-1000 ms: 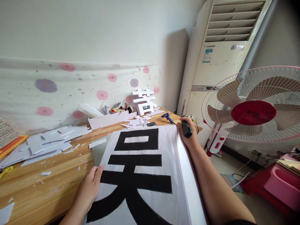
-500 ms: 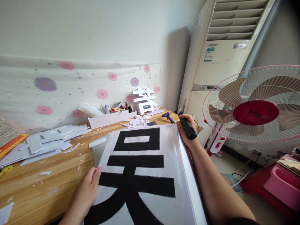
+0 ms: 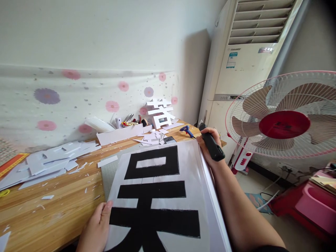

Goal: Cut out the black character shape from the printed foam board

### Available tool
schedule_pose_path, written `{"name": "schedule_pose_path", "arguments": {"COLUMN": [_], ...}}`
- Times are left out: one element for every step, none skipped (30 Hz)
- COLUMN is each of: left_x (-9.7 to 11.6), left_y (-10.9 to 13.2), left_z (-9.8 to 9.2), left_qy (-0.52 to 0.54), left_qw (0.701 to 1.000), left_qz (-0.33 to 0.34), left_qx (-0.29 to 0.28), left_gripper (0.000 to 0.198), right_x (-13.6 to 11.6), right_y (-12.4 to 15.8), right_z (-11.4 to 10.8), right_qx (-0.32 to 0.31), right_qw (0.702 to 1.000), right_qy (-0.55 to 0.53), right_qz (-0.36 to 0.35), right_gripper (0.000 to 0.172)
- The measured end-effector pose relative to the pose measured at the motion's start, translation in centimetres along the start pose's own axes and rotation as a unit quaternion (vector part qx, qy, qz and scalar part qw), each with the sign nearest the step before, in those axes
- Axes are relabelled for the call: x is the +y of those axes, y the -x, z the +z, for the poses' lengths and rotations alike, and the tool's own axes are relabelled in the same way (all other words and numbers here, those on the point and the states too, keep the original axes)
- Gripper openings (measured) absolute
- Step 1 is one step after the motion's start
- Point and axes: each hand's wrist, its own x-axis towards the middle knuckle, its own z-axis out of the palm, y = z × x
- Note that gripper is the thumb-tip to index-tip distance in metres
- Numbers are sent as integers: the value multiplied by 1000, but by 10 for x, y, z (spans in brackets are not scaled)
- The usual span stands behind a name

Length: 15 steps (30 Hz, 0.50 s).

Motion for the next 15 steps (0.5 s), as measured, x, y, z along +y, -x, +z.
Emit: {"name": "schedule_pose_path", "arguments": {"left_x": [0, 0, 0, 2, 3, 5, 7, 9, 11, 12, 13, 14, 13, 12, 11], "left_y": [2, 3, 3, 4, 5, 6, 7, 8, 9, 10, 11, 11, 11, 10, 10], "left_z": [2, 4, 6, 7, 8, 9, 9, 9, 9, 8, 7, 5, 4, 2, 0], "left_qy": [5, 9, 13, 17, 20, 23, 25, 27, 29, 30, 30, 30, 28, 19, 5], "left_qw": [1000, 1000, 1000, 999, 999, 999, 999, 999, 998, 998, 998, 998, 998, 997, 998], "left_qz": [-8, -13, -16, -17, -17, -14, -10, -7, -2, 2, 6, 7, 7, 11, 15], "left_qx": [-8, -14, -19, -24, -29, -36, -42, -46, -50, -53, -55, -58, -63, -67, -67], "left_gripper": [54, 55, 55, 56, 55, 53, 51, 50, 48, 47, 46, 46, 45, 45, 46], "right_x": [1, 2, 3, 3, 4, 5, 6, 7, 8, 9, 10, 11, 12, 12, 11], "right_y": [1, 1, 2, 2, 3, 3, 3, 4, 4, 5, 6, 7, 8, 8, 8], "right_z": [0, 1, 1, 1, 1, 1, 0, 0, 0, 0, 0, 1, 2, 4, 5], "right_qx": [-8, -20, -34, -45, -55, -61, -65, -65, -62, -59, -56, -51, -48, -44, -41], "right_qw": [1000, 999, 997, 994, 991, 990, 989, 989, 990, 991, 991, 992, 992, 992, 993], "right_qy": [-20, -44, -67, -88, -104, -113, -115, -113, -109, -106, -105, -106, -106, -105, -102], "right_qz": [11, 23, 36, 48, 57, 64, 68, 68, 66, 62, 58, 54, 50, 47, 44], "right_gripper": [25, 28, 31, 34, 37, 39, 40, 40, 40, 40, 40, 39, 38, 37, 36]}}
